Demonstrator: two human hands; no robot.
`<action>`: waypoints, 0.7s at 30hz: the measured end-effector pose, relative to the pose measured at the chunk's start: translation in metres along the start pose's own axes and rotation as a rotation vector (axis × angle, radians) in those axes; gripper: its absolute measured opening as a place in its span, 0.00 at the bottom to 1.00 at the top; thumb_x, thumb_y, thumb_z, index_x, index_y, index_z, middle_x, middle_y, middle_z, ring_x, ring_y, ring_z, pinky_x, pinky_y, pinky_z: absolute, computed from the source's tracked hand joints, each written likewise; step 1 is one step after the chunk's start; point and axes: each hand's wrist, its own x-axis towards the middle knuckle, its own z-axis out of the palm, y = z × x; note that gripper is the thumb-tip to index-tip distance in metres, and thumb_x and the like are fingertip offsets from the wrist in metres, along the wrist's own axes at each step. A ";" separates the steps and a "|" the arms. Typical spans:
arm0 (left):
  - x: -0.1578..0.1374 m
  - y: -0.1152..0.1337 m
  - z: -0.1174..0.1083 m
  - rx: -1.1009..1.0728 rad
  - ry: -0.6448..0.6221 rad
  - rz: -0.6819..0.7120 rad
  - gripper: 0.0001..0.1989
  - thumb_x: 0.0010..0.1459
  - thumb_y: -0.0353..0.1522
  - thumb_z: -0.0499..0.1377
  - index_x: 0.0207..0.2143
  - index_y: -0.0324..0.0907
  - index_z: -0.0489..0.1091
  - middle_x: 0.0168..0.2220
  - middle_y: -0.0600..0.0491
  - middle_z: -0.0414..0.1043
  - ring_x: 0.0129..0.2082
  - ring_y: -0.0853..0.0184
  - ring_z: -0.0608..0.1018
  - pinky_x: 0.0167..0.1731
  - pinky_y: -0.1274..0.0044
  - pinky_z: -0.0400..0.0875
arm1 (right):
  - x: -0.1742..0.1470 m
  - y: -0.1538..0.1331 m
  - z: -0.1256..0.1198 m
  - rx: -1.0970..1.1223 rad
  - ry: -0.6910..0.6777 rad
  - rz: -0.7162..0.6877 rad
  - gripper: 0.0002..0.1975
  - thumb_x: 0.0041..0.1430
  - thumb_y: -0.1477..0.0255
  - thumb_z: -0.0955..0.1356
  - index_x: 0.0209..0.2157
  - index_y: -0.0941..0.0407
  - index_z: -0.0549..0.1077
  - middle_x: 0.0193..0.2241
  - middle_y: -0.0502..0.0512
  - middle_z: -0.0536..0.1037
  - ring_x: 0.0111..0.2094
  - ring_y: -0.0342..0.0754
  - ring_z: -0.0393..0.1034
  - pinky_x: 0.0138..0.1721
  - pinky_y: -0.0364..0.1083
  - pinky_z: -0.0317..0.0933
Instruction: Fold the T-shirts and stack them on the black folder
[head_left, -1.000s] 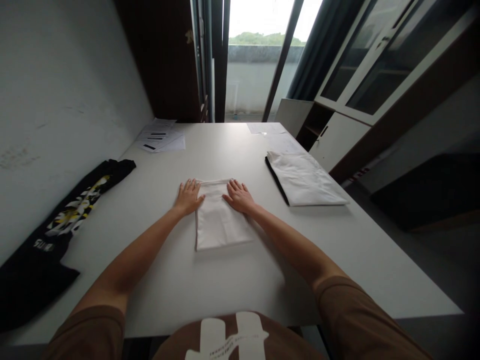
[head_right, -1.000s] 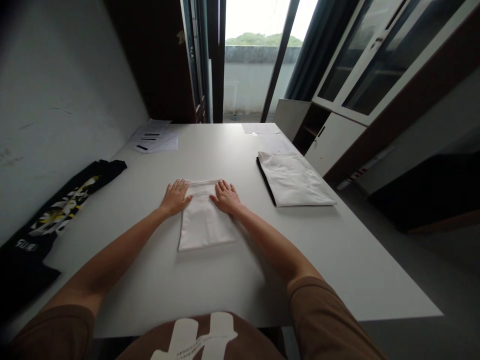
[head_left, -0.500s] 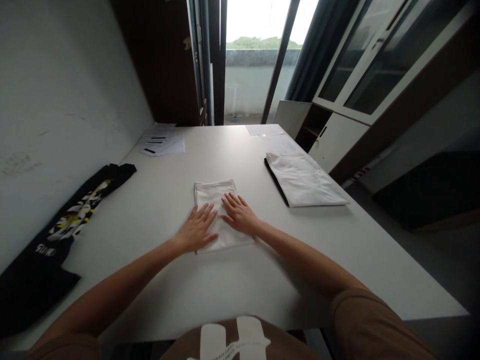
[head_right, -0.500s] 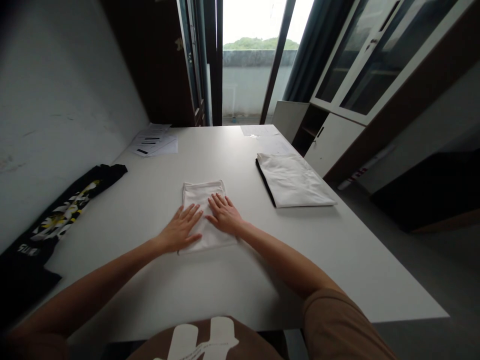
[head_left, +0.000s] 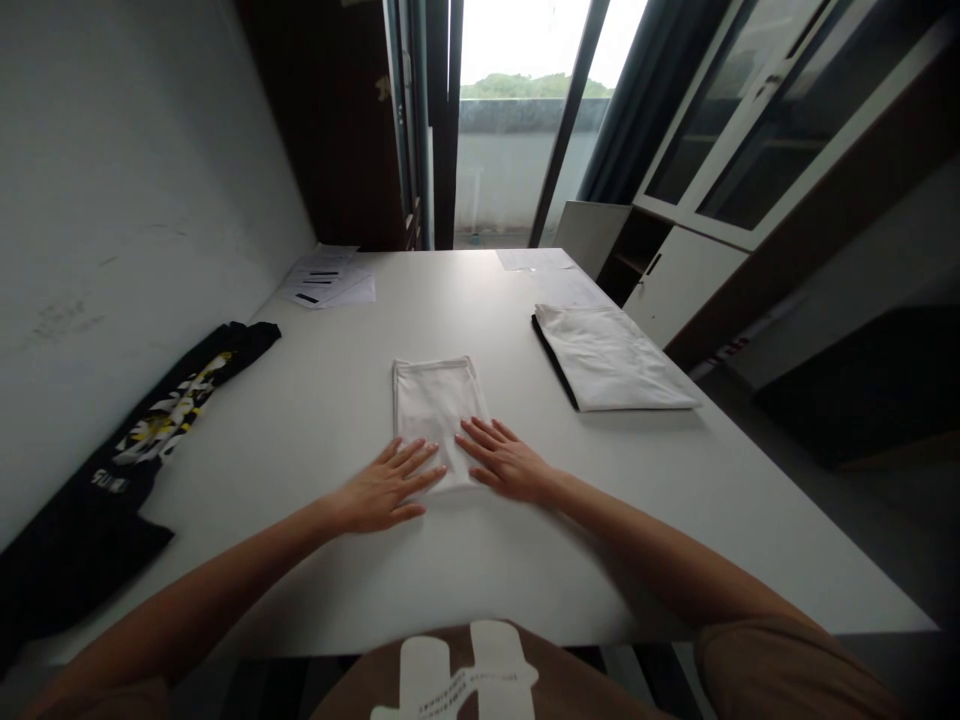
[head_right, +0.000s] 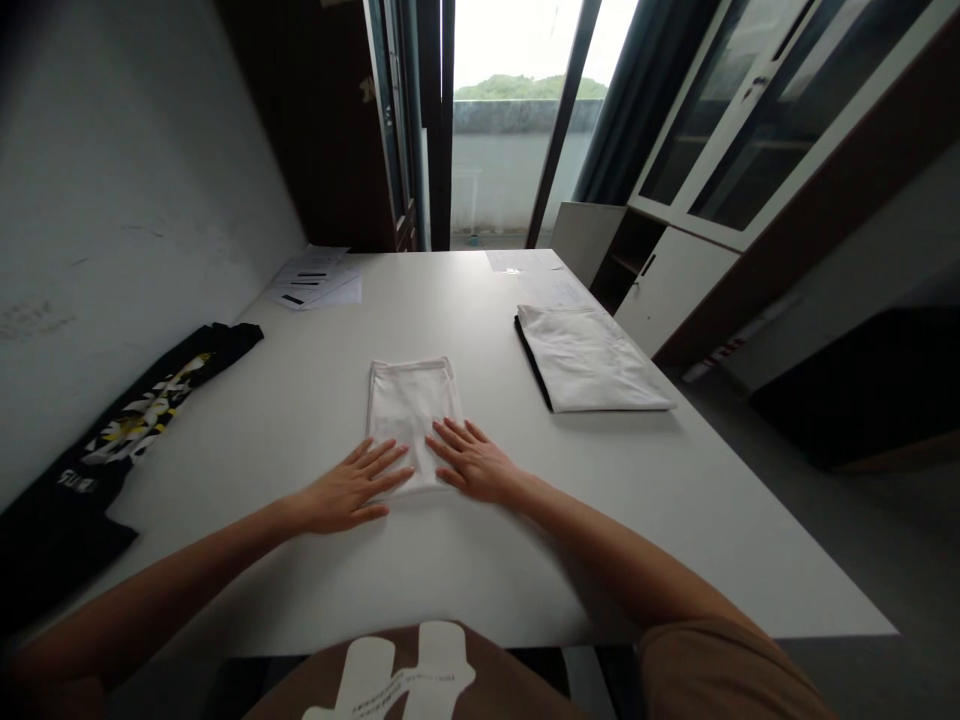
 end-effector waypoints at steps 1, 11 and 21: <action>0.000 0.000 -0.002 -0.019 -0.003 0.000 0.33 0.71 0.47 0.52 0.74 0.58 0.46 0.76 0.53 0.35 0.75 0.52 0.43 0.71 0.57 0.32 | -0.003 -0.001 0.000 -0.004 0.010 0.016 0.31 0.74 0.55 0.59 0.73 0.48 0.53 0.74 0.56 0.45 0.74 0.56 0.37 0.72 0.62 0.37; 0.001 0.029 -0.014 -0.160 -0.093 0.191 0.33 0.69 0.40 0.57 0.73 0.55 0.52 0.75 0.53 0.45 0.75 0.53 0.47 0.72 0.56 0.31 | -0.018 -0.030 0.009 -0.018 0.222 0.185 0.24 0.75 0.68 0.58 0.68 0.54 0.64 0.69 0.61 0.60 0.71 0.55 0.51 0.71 0.62 0.44; -0.037 0.024 -0.007 -0.312 0.031 0.116 0.35 0.69 0.36 0.56 0.74 0.50 0.49 0.71 0.49 0.56 0.71 0.58 0.60 0.72 0.60 0.50 | -0.047 -0.039 -0.008 0.099 0.035 -0.286 0.29 0.74 0.67 0.61 0.73 0.54 0.53 0.70 0.57 0.58 0.72 0.51 0.47 0.73 0.57 0.41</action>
